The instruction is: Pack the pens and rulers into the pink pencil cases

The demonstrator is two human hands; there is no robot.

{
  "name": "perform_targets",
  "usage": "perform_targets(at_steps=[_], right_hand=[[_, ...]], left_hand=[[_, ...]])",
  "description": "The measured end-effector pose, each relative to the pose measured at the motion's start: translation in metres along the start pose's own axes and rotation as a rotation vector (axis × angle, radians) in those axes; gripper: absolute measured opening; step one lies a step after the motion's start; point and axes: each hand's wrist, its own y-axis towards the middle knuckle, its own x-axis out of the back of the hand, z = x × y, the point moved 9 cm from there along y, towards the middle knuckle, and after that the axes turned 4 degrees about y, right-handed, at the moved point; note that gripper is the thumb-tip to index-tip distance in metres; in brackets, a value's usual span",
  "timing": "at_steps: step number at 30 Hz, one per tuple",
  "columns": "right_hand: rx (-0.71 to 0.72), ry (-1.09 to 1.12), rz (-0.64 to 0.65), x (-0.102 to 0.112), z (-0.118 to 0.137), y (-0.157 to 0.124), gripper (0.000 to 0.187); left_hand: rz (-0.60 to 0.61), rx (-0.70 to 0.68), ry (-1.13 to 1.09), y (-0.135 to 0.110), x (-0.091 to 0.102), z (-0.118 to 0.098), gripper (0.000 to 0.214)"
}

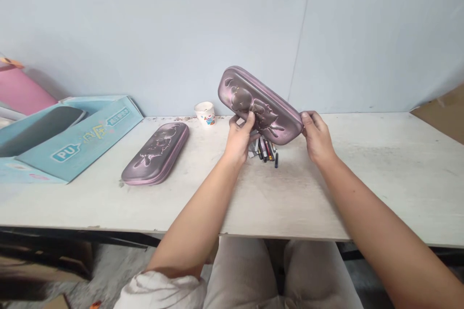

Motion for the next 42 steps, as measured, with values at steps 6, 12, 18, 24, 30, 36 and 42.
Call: perform_targets(at_steps=[6, 12, 18, 24, 30, 36, 42], right_hand=[[0.038, -0.122, 0.209, -0.034, 0.012, -0.017, 0.03], [0.009, -0.185, 0.197, -0.034, 0.005, -0.016, 0.034], [0.037, -0.392, -0.083, 0.032, 0.004, -0.001, 0.037], [-0.084, -0.676, -0.265, 0.146, -0.004, -0.005, 0.041], [-0.282, -0.848, -0.269, 0.232, -0.023, -0.025, 0.038], [-0.212, -1.077, -0.212, 0.251, -0.012, -0.032, 0.036], [0.19, -1.206, 0.137, 0.174, 0.0, -0.029, 0.045]], left_hand=[[-0.023, -0.02, 0.052, -0.005, -0.002, -0.004, 0.077], [-0.005, -0.036, 0.084, -0.003, 0.0, -0.004, 0.073], [-0.001, -0.057, 0.035, -0.002, 0.001, -0.007, 0.043], [0.027, 0.02, 0.127, -0.001, -0.031, 0.018, 0.049], [0.193, 0.144, 0.325, -0.001, -0.098, 0.072, 0.052], [0.234, -0.059, 0.826, 0.01, -0.128, 0.086, 0.048], [0.445, -0.353, 1.475, -0.024, -0.169, 0.086, 0.061]])
